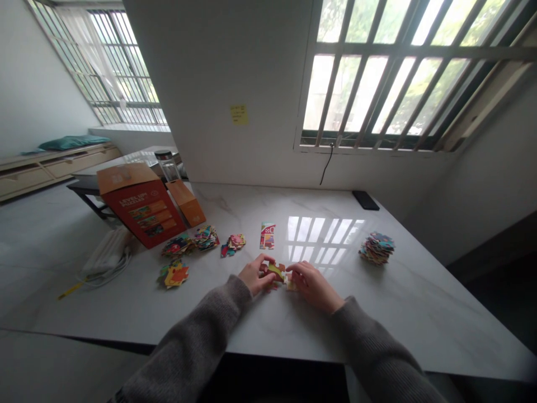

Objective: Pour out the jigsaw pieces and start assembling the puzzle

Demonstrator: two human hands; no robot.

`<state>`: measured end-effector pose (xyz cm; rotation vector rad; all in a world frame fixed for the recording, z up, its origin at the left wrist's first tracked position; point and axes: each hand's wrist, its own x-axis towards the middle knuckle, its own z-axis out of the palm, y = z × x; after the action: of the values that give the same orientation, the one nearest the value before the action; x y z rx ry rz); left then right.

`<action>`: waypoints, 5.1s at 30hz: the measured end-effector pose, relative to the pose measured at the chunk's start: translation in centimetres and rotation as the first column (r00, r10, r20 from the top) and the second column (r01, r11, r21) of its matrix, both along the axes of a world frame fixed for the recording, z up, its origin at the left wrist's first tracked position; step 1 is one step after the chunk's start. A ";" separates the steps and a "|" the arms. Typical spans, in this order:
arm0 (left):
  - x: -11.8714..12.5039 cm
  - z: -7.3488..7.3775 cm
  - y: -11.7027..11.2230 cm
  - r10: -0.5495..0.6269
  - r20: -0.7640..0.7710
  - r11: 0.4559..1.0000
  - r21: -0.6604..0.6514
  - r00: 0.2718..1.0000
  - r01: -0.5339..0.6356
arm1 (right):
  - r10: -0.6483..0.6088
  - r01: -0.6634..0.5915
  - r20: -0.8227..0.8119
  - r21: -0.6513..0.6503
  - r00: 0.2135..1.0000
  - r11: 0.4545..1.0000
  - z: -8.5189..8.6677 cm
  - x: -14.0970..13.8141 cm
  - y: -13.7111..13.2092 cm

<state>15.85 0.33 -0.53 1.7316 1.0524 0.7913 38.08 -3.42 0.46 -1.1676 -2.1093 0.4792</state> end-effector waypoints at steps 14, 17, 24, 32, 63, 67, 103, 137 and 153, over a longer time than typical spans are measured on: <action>-0.3 1.0 -0.3 -0.032 0.176 0.998 -0.040 0.984 0.039 | 0.014 -0.049 0.154 0.221 0.988 0.974 0.8 -1.1 -0.4; -1.4 0.8 -0.1 0.036 -0.040 0.958 0.286 0.999 -0.023 | 0.021 -0.075 0.232 0.226 0.973 0.971 0.7 -0.4 -0.6; -3.6 -0.2 -0.7 0.001 -0.463 0.849 0.469 0.887 0.244 | 0.058 -0.108 0.275 0.171 0.960 0.979 0.3 -0.1 -1.1; -5.1 -0.2 -1.1 0.031 -0.506 0.848 0.470 0.862 0.245 | 0.069 -0.116 0.283 0.153 0.956 0.981 0.5 -0.7 -1.2; -7.3 -1.1 -0.9 0.331 -0.443 0.777 0.630 0.833 0.026 | 0.103 -0.145 0.303 0.120 0.947 0.982 0.3 -2.1 -0.9; -8.0 -1.2 -0.7 0.309 -0.313 0.756 0.654 0.898 -0.033 | 0.105 -0.144 0.292 0.114 0.950 0.983 0.3 -2.1 -0.9; -4.4 -1.3 1.5 0.188 -0.502 0.826 0.546 0.844 0.141 | -0.043 0.010 0.223 0.146 0.974 0.989 0.4 -0.5 -0.6; -3.0 -1.3 4.2 0.159 -0.399 0.778 0.614 0.903 0.135 | -0.019 -0.015 0.235 0.144 0.972 0.990 0.4 -0.4 -0.5; -4.0 -0.3 3.6 0.157 -0.193 0.752 0.659 0.969 0.009 | -0.064 0.036 0.241 0.119 0.968 0.992 1.5 2.1 4.6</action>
<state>11.82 3.97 -0.85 2.4477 1.0751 1.1205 40.22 1.17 1.94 -1.2636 -2.2756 0.1963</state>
